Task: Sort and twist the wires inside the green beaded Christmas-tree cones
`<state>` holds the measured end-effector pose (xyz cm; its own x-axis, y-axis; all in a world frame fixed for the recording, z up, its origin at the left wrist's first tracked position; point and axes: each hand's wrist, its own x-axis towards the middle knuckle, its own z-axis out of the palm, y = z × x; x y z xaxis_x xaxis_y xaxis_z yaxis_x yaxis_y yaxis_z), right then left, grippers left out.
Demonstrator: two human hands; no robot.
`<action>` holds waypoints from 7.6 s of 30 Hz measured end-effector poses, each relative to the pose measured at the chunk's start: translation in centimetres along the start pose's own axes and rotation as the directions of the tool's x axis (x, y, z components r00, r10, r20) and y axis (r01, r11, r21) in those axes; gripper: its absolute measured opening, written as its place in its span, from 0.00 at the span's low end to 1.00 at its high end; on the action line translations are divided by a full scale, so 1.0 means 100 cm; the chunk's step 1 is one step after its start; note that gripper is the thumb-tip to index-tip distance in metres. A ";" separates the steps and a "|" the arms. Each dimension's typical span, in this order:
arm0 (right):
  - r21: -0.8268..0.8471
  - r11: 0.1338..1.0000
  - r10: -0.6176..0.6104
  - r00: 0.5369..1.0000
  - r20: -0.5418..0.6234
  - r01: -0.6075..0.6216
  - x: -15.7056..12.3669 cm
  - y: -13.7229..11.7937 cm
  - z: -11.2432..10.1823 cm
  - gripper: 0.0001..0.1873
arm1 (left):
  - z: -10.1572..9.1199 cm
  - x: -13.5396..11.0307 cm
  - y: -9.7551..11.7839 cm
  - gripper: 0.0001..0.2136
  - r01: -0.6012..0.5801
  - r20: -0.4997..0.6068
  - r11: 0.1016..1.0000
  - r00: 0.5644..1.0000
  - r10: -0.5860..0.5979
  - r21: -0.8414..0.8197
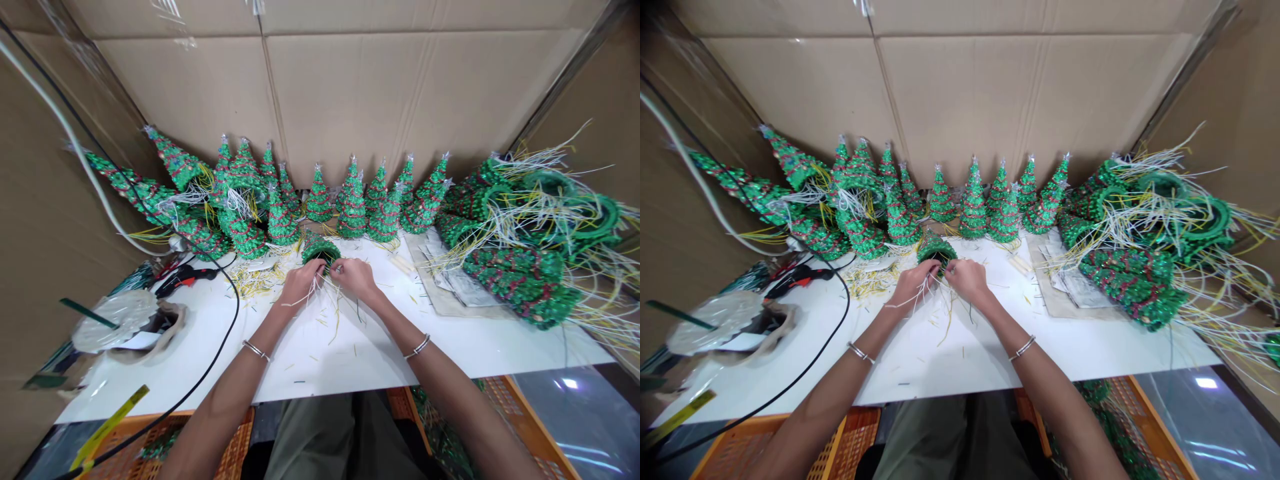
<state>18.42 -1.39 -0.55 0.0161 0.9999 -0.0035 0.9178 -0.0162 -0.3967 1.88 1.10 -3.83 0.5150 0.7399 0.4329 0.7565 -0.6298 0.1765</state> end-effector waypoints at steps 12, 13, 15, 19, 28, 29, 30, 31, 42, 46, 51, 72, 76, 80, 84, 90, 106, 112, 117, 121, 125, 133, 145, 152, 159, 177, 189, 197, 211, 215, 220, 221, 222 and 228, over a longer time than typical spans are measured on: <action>0.234 0.971 0.042 0.999 0.032 -0.048 0.003 0.010 0.002 0.12 | -0.007 0.000 0.005 0.13 -0.020 0.055 0.999 0.998 0.021 -0.026; 0.163 0.986 0.029 1.000 0.002 -0.029 0.001 0.009 0.002 0.11 | -0.007 0.000 0.005 0.13 -0.017 0.058 1.000 0.998 0.018 -0.025; 0.015 1.000 -0.009 0.999 -0.047 0.010 -0.001 0.007 0.003 0.12 | -0.007 0.000 0.006 0.13 -0.011 0.057 1.000 0.998 0.013 -0.026; -0.198 0.977 -0.090 0.995 -0.035 0.082 -0.006 0.002 0.005 0.16 | -0.006 -0.001 0.005 0.13 -0.009 0.050 0.999 0.999 0.011 -0.037; -0.230 0.969 -0.099 0.995 -0.026 0.090 -0.007 -0.001 0.004 0.16 | -0.007 -0.002 0.007 0.13 -0.008 0.049 0.999 0.999 0.009 -0.033; -0.204 0.976 -0.085 0.996 -0.041 0.075 -0.007 -0.001 0.004 0.16 | -0.008 -0.002 0.007 0.13 -0.007 0.050 1.000 0.999 0.008 -0.030; -0.165 0.985 -0.068 0.996 -0.054 0.058 -0.006 0.000 0.004 0.16 | -0.008 -0.001 0.008 0.13 -0.007 0.050 1.000 0.999 0.008 -0.029; -0.112 0.993 -0.049 0.997 -0.058 0.042 -0.005 0.000 0.003 0.15 | -0.008 -0.001 0.008 0.13 -0.010 0.053 0.999 0.999 0.012 -0.031; 0.423 0.906 -0.067 0.987 0.143 0.001 -0.002 0.023 -0.007 0.30 | -0.006 -0.002 0.007 0.12 -0.064 -0.053 0.998 0.997 0.064 0.006; 0.348 0.937 -0.050 0.999 0.022 0.039 -0.001 0.028 -0.012 0.25 | -0.004 -0.002 0.006 0.12 -0.079 -0.048 0.993 0.996 0.076 -0.082; 0.118 0.991 -0.051 0.998 -0.047 0.056 -0.003 0.021 -0.013 0.14 | -0.004 -0.003 0.007 0.12 -0.029 -0.053 0.991 0.998 0.022 -0.132; -0.014 1.000 -0.020 0.997 -0.077 0.019 -0.008 0.006 -0.009 0.16 | -0.008 0.000 0.014 0.22 0.043 0.126 0.999 0.991 -0.040 -0.027; -0.111 0.994 -0.037 0.995 -0.098 0.026 -0.011 0.005 -0.008 0.17 | -0.015 0.001 0.019 0.21 0.046 0.179 0.999 0.983 -0.045 -0.001; -0.152 0.987 -0.058 0.993 -0.098 0.043 -0.013 0.003 -0.009 0.17 | -0.014 0.002 0.020 0.20 0.055 0.162 0.998 0.985 -0.052 -0.011; -0.148 0.988 -0.056 0.997 -0.053 0.048 -0.011 0.004 -0.006 0.16 | -0.008 0.002 0.017 0.19 0.078 0.117 0.996 0.991 -0.072 -0.047; -0.155 0.988 -0.023 0.999 -0.025 0.019 -0.008 0.000 -0.002 0.19 | 0.000 0.000 0.010 0.18 0.064 0.079 0.996 0.995 -0.059 -0.056; 0.190 0.973 0.149 0.986 -0.080 -0.131 0.001 0.000 0.008 0.13 | 0.007 -0.002 0.012 0.16 0.125 0.030 0.992 0.992 -0.125 -0.005; 0.313 0.944 0.119 0.992 -0.031 -0.104 -0.001 0.006 0.008 0.14 | -0.001 -0.002 0.016 0.15 0.146 0.046 0.989 0.988 -0.145 -0.038; 0.072 0.993 0.104 0.992 -0.072 -0.098 -0.005 -0.006 0.010 0.16 | -0.006 -0.001 0.018 0.15 0.154 0.073 0.985 0.986 -0.149 -0.078; -0.033 0.996 0.080 0.995 -0.053 -0.082 -0.005 -0.014 0.012 0.17 | -0.005 0.000 0.018 0.15 0.151 0.080 0.984 0.986 -0.144 -0.095; 0.079 0.988 0.134 0.990 -0.041 -0.130 -0.005 -0.014 0.009 0.14 | -0.001 -0.001 0.017 0.15 0.161 0.065 0.983 0.986 -0.155 -0.090; 0.521 0.839 0.187 0.982 -0.004 -0.158 -0.001 -0.002 0.014 0.13 | 0.006 -0.001 0.014 0.16 0.162 0.042 0.980 0.987 -0.158 -0.116; 0.771 0.637 -0.292 0.920 0.261 -0.017 -0.012 0.012 -0.008 0.20 | -0.008 -0.003 0.012 0.12 0.006 -0.068 0.995 0.998 -0.013 -0.097; 0.673 0.737 -0.253 0.901 0.353 -0.057 -0.007 0.018 0.004 0.21 | -0.009 0.003 0.004 0.13 -0.015 -0.260 0.906 0.960 -0.105 -0.423; 0.559 0.828 -0.159 0.931 0.328 -0.056 -0.007 0.022 0.005 0.20 | -0.020 0.005 0.006 0.17 0.124 -0.163 0.685 0.926 -0.339 -0.718; 0.004 0.996 0.087 0.988 0.131 -0.089 -0.014 0.006 -0.012 0.17 | -0.032 0.010 -0.003 0.16 0.192 -0.004 0.524 0.937 -0.350 -0.830; 0.604 0.730 -0.163 0.940 -0.299 0.319 0.000 -0.019 -0.019 0.18 | -0.050 0.038 -0.010 0.11 0.024 -0.145 0.753 0.977 -0.157 -0.658; 0.951 0.192 -0.155 0.964 -0.214 0.242 0.022 -0.041 0.023 0.24 | -0.039 0.043 -0.013 0.15 0.049 -0.216 0.634 0.917 -0.334 -0.772; 0.905 0.253 -0.101 0.939 -0.328 0.343 0.015 -0.035 0.029 0.17 | -0.031 0.027 0.001 0.13 0.093 -0.044 0.218 0.834 -0.550 -0.971; 0.885 0.286 -0.106 0.930 -0.351 0.367 0.013 -0.035 0.027 0.18 | -0.032 0.024 0.004 0.11 0.081 -0.094 0.289 0.833 -0.545 -0.954; 0.850 0.356 -0.117 0.921 -0.373 0.389 0.009 -0.035 0.024 0.19 | -0.035 0.024 0.007 0.12 0.087 -0.100 0.302 0.827 -0.553 -0.949; 0.850 0.360 -0.114 0.922 -0.370 0.385 0.008 -0.035 0.024 0.19 | -0.036 0.024 0.007 0.12 0.088 -0.101 0.305 0.826 -0.554 -0.948; 0.851 0.362 -0.110 0.924 -0.366 0.380 0.008 -0.034 0.025 0.19 | -0.036 0.024 0.008 0.12 0.090 -0.101 0.305 0.824 -0.557 -0.948; 0.858 0.354 -0.098 0.927 -0.361 0.372 0.009 -0.034 0.026 0.20 | -0.036 0.023 0.009 0.12 0.070 -0.089 0.263 0.832 -0.547 -0.962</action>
<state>14.28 -0.38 -1.57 0.0683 0.9276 0.3672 -0.0095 0.3686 -0.9295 2.28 1.32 0.53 -0.0210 0.9393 0.3425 -0.1534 -0.3415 0.9273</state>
